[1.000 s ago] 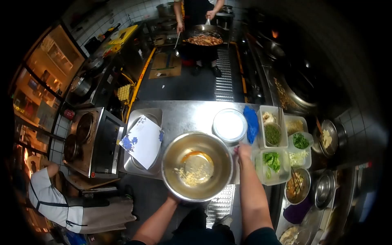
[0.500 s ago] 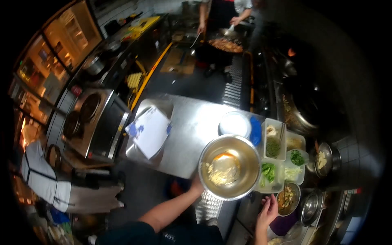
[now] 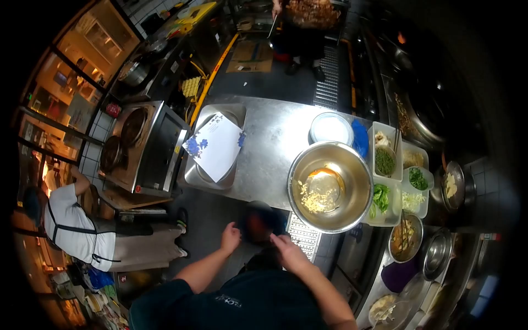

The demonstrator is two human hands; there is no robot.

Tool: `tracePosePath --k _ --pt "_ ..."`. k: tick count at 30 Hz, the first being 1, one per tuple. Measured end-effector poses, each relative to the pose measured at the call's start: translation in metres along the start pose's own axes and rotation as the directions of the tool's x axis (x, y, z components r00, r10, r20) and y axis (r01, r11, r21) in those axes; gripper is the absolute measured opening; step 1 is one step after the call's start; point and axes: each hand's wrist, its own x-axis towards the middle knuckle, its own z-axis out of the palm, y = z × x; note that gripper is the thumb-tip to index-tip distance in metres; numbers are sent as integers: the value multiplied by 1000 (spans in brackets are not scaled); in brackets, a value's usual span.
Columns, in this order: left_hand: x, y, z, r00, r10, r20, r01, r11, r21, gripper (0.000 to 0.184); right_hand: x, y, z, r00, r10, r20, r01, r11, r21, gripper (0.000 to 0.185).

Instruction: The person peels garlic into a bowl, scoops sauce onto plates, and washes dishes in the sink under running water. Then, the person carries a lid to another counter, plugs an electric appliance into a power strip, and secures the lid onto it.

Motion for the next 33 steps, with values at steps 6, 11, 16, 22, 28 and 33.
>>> tracePosePath --k 6,11,16,22,28,33 --pt "11 168 -62 784 610 -114 -468 702 537 55 -16 7 1 986 57 157 -67 996 58 66" --pt "84 219 -32 827 560 -56 -311 538 784 41 -83 34 -10 924 383 -12 -381 921 79 61" --pt "124 190 -22 818 567 -98 -258 513 819 18 -182 55 8 762 643 -73 -617 756 218 64" --pt "140 170 -24 768 628 125 -323 213 922 35 -290 28 87 581 786 213 -696 343 631 76" --pt "104 127 -9 243 906 348 -440 -217 871 78 -371 -4 183 267 961 78 -746 155 648 72" --pt "-6 115 83 -68 816 574 -779 -403 481 48 -442 -3 217 -426 897 -120 -363 -48 931 58"
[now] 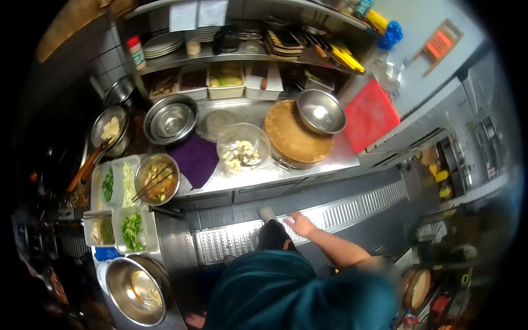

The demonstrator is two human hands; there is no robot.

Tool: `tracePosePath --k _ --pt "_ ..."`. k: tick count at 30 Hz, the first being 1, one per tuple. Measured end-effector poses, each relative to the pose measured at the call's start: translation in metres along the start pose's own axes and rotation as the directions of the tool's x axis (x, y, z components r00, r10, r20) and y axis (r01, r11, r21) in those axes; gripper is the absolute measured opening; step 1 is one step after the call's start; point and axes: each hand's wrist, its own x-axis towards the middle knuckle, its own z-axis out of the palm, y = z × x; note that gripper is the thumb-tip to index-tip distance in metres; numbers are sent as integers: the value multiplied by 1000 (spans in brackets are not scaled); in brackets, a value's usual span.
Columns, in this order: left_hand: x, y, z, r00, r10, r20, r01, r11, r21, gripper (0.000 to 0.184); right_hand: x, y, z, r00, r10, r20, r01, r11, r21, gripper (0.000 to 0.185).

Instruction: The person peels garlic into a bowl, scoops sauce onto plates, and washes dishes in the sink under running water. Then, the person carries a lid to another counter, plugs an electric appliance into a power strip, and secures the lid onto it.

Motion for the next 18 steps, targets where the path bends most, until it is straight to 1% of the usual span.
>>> tracePosePath --k 1,2,3,4,5,6,7,8,10,12,14,16,18 --pt "12 26 19 999 36 30 -28 970 -241 52 17 7 -22 996 85 -28 -80 987 140 54" --pt "16 40 24 913 89 399 54 941 -333 59 35 18 -32 965 240 -103 -147 826 544 48" --pt "52 70 -1 692 128 710 180 923 -341 75 55 33 -51 951 294 -91 -98 570 815 46" --pt "86 109 -19 680 166 714 195 898 -395 73 71 33 -78 929 340 -146 -22 444 896 45" --pt "101 136 -19 734 168 658 197 875 -443 71 89 38 -104 915 371 -155 22 340 940 47" --pt "114 162 -18 783 162 601 202 847 -492 70 111 49 -130 896 404 -185 99 224 970 47" --pt "126 187 -18 827 139 544 212 820 -532 68 130 60 -152 884 417 -212 166 144 976 48" --pt "138 214 -16 842 138 522 220 796 -564 67 151 73 -174 879 420 -225 218 66 974 49" --pt "159 259 -14 870 84 486 261 758 -598 64 193 103 -218 904 393 -166 202 -51 978 56" --pt "181 314 -32 860 101 500 246 776 -581 65 220 115 -252 911 379 -162 195 -50 980 48" --pt "192 366 -48 852 155 500 233 744 -627 63 238 135 -276 949 298 -106 145 -113 983 41" --pt "202 418 -73 837 167 521 270 702 -659 62 249 152 -291 955 294 -46 81 -111 991 32" --pt "208 453 -95 850 239 469 192 688 -699 61 243 146 -306 961 260 -89 92 -2 996 29"
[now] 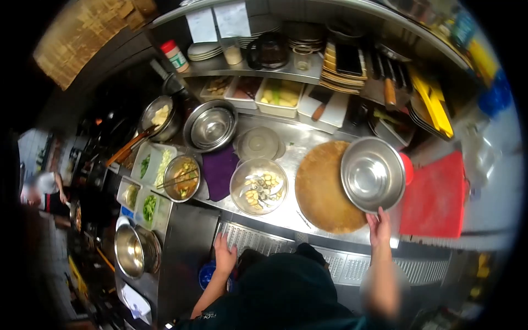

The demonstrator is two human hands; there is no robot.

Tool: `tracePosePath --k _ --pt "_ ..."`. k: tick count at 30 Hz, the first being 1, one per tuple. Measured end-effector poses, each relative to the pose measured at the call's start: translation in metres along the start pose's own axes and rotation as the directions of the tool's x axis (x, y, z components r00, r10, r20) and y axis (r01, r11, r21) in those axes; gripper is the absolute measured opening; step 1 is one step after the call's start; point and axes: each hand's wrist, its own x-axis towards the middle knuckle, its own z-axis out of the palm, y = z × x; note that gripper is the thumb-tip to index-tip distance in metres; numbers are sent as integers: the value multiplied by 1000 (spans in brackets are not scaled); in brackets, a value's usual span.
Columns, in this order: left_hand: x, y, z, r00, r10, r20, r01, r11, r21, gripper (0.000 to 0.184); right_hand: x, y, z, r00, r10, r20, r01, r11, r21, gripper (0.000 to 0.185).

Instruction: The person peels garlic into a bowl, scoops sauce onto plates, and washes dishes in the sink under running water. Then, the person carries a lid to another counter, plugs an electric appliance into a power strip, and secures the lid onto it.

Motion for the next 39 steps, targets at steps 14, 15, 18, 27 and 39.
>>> tracePosePath --k 14,15,18,27,39 --pt "88 47 -51 955 -49 -292 -14 978 -209 52 -39 -12 -3 988 28 151 -44 994 99 12" --pt "99 53 -52 955 -10 -297 -54 977 -205 53 -49 -12 2 989 12 147 -29 993 114 14" --pt "127 87 -58 950 134 -281 -207 947 -246 54 -88 -15 41 995 -34 96 18 987 162 20" --pt "180 142 -62 835 547 -65 -542 797 -267 56 -138 18 71 994 -106 38 96 971 220 22" --pt "178 166 -33 735 672 92 -591 702 -397 54 -183 33 63 983 -102 -153 137 961 239 21"
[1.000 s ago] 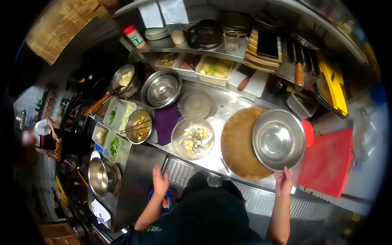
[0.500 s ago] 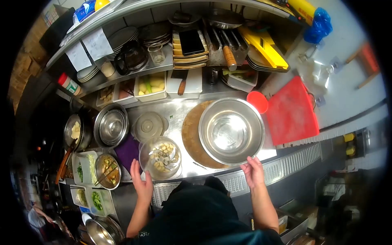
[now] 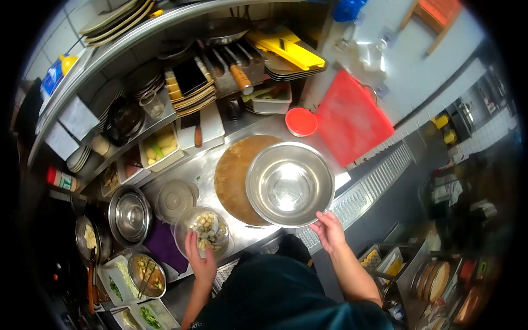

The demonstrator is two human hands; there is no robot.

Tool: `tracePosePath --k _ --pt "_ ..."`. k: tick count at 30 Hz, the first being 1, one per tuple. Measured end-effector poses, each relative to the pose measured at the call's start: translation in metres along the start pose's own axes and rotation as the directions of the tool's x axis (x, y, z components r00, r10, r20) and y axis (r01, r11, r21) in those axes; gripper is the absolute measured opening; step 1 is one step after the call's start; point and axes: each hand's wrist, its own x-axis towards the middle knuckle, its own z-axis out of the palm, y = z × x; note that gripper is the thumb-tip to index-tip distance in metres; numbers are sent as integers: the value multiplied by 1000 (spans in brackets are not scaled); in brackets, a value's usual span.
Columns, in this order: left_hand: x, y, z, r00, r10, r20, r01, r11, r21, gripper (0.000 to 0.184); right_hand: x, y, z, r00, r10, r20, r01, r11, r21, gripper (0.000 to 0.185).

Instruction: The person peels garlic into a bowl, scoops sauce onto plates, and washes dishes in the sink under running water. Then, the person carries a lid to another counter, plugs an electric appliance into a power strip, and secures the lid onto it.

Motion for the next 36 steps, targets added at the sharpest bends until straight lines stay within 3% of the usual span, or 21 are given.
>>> tracePosePath --k 8,13,15,20,24,27,30,31,32,34,35,36 --pt "62 58 95 962 135 239 -130 991 -39 48 -5 -32 -95 988 -54 -146 64 996 63 17" --pt "134 94 203 921 214 325 -237 971 31 45 6 -59 -167 977 -63 -204 78 995 66 22" --pt "164 111 250 884 214 416 -276 957 94 45 5 -72 -186 974 -51 -223 66 996 62 25" --pt "208 135 371 649 422 633 -652 738 177 44 11 -79 -244 971 30 -237 -12 997 79 25" --pt "220 148 403 435 -39 900 -708 603 369 56 10 -92 -258 960 90 -266 -68 993 92 24" --pt "222 152 401 453 -16 891 -686 633 360 51 7 -85 -271 955 98 -281 -70 992 110 24" --pt "239 115 420 718 406 566 -631 723 281 46 4 -85 -269 945 83 -316 -38 988 148 23" --pt "263 139 406 765 446 464 -621 701 351 51 1 -83 -271 946 79 -315 -32 988 153 23" --pt "286 142 403 831 366 419 -538 719 439 60 -7 -79 -275 946 73 -317 -24 987 156 24" --pt "335 119 412 859 446 250 -509 701 499 72 -18 -81 -269 935 54 -350 4 987 161 28" --pt "357 113 412 862 434 262 -505 690 518 71 -23 -84 -265 935 36 -353 24 986 164 29" --pt "375 99 418 837 474 274 -532 587 610 59 -30 -86 -261 934 19 -358 45 985 168 30"
